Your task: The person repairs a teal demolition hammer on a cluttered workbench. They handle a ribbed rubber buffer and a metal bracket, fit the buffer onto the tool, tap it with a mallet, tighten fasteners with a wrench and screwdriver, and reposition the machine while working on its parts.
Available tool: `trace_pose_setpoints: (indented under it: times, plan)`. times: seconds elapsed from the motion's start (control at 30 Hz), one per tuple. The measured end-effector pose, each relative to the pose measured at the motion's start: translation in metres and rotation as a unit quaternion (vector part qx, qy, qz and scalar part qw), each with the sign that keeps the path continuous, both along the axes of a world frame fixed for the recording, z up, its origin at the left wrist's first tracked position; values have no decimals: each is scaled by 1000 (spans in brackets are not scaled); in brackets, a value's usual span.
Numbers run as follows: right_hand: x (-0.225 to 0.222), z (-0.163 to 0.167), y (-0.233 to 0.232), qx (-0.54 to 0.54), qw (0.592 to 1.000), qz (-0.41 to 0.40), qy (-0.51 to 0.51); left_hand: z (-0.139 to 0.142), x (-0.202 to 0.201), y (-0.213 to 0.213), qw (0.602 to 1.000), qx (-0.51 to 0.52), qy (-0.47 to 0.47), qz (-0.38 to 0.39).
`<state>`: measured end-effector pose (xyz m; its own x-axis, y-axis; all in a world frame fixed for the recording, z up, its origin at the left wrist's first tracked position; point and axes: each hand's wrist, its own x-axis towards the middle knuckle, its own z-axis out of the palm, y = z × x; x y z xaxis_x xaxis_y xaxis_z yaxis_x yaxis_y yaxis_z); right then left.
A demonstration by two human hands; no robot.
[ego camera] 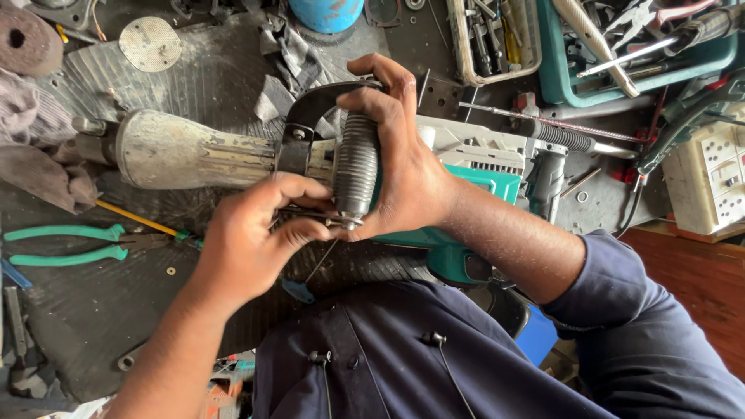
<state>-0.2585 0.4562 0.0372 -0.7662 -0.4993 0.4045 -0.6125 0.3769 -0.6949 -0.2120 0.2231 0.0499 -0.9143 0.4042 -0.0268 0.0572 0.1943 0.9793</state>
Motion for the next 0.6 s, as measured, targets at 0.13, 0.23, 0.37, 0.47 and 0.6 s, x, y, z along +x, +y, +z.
trace_pose_setpoints:
  times: [0.13, 0.23, 0.37, 0.47, 0.6]
  plan:
    - [-4, -2, 2, 4, 999, -8, -34, -8, -22, -9, 991, -10, -102, -85]
    - [-9, -3, 5, 16, 999, 3, -49, -10, -31, -8, 983, -30, -117, -136]
    - [-12, -6, 5, -13, 999, 28, -41, -11, -39, -7, 978, -54, -12, -203]
    - [-12, -8, 6, -12, 999, 33, -36, -14, -40, -3, 976, -33, 36, -212]
    - [-12, -11, 8, -14, 998, 34, -47, -20, -38, -1, 977, -3, 30, -212]
